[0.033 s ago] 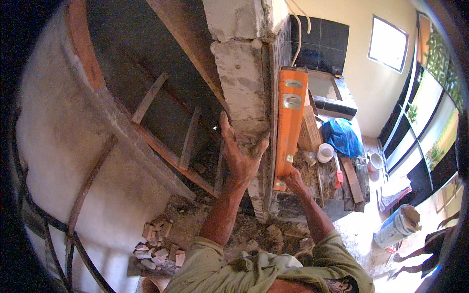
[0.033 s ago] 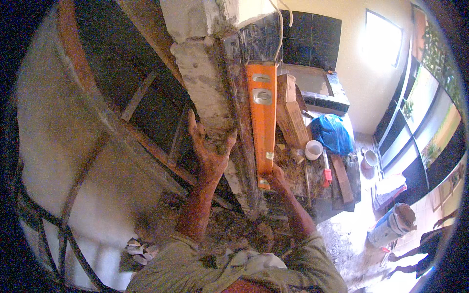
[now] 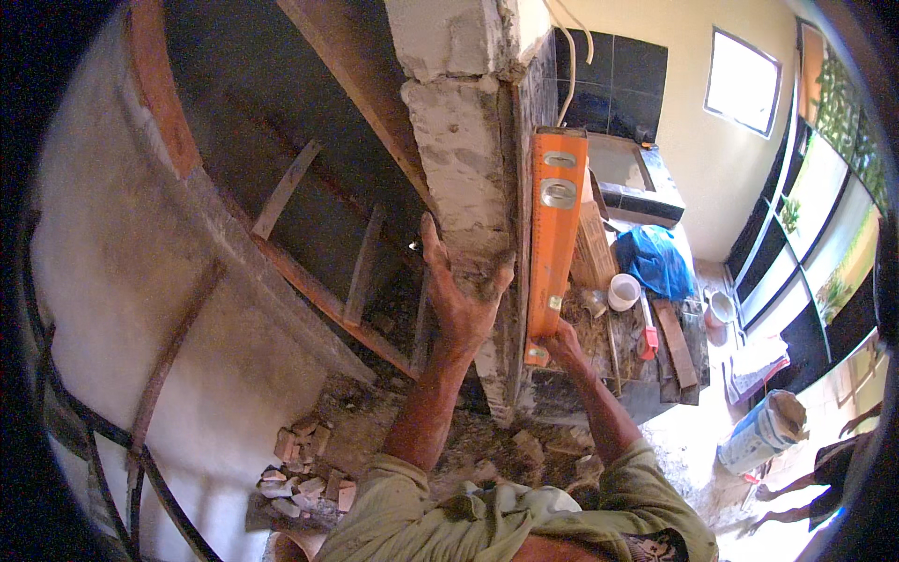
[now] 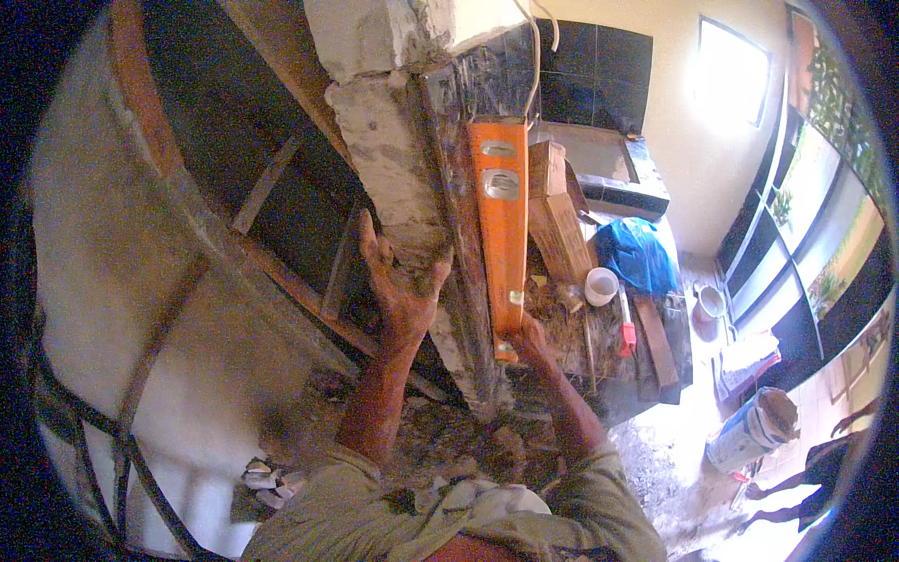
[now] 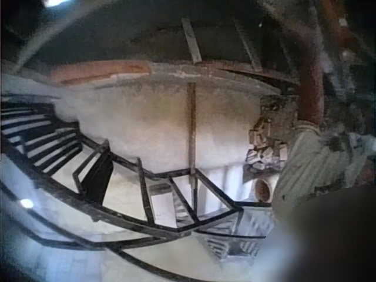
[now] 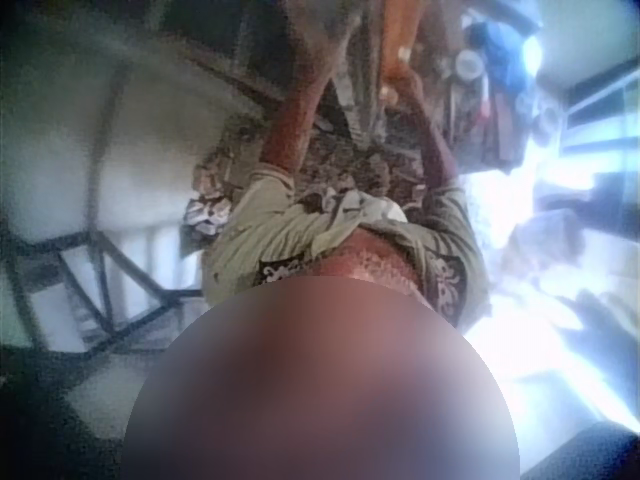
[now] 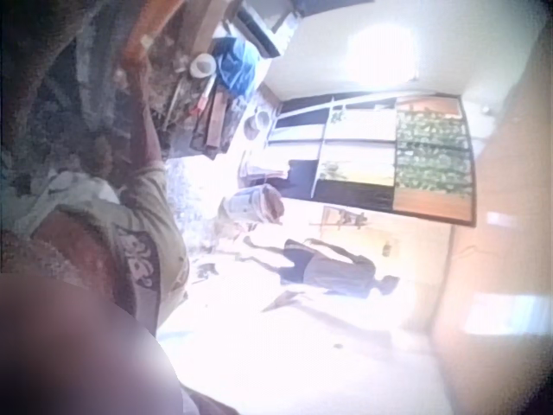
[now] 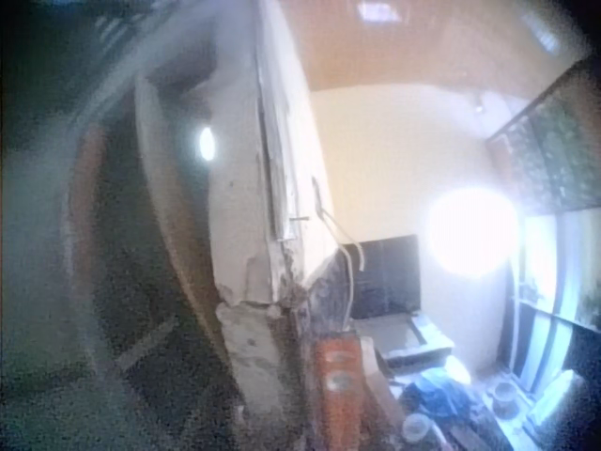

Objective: The person uses a level to check the vertical alignment of a concrete wall section and then uses a trowel to scrape plaster from a bucket.

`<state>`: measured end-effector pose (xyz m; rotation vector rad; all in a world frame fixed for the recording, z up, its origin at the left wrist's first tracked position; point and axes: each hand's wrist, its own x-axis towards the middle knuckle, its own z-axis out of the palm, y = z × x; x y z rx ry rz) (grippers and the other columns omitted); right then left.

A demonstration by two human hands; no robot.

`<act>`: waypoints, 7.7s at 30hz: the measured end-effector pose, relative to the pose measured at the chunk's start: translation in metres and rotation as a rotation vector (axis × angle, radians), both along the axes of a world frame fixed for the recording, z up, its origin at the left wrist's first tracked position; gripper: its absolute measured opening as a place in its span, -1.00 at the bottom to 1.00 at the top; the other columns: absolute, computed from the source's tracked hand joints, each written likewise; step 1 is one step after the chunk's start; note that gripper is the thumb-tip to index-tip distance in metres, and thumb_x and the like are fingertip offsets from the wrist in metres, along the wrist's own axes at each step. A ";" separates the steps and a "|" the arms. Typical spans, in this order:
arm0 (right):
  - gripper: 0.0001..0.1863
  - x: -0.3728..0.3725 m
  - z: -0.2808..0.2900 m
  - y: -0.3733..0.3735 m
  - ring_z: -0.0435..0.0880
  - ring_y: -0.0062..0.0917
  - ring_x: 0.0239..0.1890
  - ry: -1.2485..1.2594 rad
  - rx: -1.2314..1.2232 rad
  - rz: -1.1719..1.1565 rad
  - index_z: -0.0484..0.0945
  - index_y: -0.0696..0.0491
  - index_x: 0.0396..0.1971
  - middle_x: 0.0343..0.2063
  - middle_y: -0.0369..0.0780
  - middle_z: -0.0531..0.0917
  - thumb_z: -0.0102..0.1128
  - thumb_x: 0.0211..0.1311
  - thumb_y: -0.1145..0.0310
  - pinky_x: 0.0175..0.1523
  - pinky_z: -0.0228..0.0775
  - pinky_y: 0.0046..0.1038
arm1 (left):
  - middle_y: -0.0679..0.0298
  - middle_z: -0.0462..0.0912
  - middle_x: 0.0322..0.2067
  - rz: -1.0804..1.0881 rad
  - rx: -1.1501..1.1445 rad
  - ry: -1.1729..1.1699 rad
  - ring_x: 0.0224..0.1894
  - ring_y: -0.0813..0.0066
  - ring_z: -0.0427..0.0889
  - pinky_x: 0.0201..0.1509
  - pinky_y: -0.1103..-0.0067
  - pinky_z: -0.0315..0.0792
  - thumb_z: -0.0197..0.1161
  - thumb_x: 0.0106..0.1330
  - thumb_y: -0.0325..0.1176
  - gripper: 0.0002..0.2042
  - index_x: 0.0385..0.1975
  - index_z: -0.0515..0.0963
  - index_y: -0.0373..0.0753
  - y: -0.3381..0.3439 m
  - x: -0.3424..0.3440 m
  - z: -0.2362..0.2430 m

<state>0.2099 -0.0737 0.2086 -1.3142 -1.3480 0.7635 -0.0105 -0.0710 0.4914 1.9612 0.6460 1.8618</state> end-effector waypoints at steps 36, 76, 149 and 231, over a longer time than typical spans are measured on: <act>-0.70 -0.008 0.017 -0.005 0.55 -0.63 -0.20 -0.032 -0.076 -0.054 0.53 0.10 -0.09 -0.29 -0.32 0.62 0.23 0.17 0.35 -0.11 0.42 -0.45 | -0.06 0.10 0.25 0.027 0.011 0.106 0.21 0.11 0.27 0.29 0.27 0.23 0.48 0.02 -0.37 -0.02 0.35 -0.13 -0.31 0.006 -0.005 0.040; -0.33 0.057 -0.008 -0.245 0.50 -0.65 -0.26 0.258 -0.040 -0.469 0.44 0.15 -0.03 -0.28 -0.34 0.53 0.28 0.01 -0.08 -0.16 0.39 -0.52 | 0.22 0.63 -0.19 0.119 -1.426 0.049 -0.39 0.54 0.55 -0.42 0.64 0.41 0.12 0.33 0.02 -0.57 -0.03 0.46 -0.21 -0.084 -0.203 -0.325; -0.39 0.302 -0.040 -0.156 0.56 -0.49 -0.28 -0.257 -0.460 -0.548 0.53 0.13 -0.12 -0.37 -0.24 0.59 0.23 0.06 -0.14 -0.18 0.40 -0.39 | 0.12 0.53 -0.03 -0.210 -1.688 0.025 0.00 0.26 0.57 0.05 0.36 0.50 0.22 0.26 -0.24 -0.46 0.21 0.27 -0.27 -0.184 -0.059 -0.378; -0.66 -0.030 -0.390 -0.716 0.60 0.06 -0.46 0.310 -0.826 -0.743 0.39 0.14 -0.19 -0.52 0.05 0.56 0.11 0.07 0.26 -0.41 0.43 -0.05 | 0.01 0.50 0.01 -0.428 -1.249 1.695 0.07 0.18 0.46 0.11 0.42 0.33 0.05 0.38 -0.20 -0.56 0.16 0.35 -0.33 -0.411 0.123 -0.444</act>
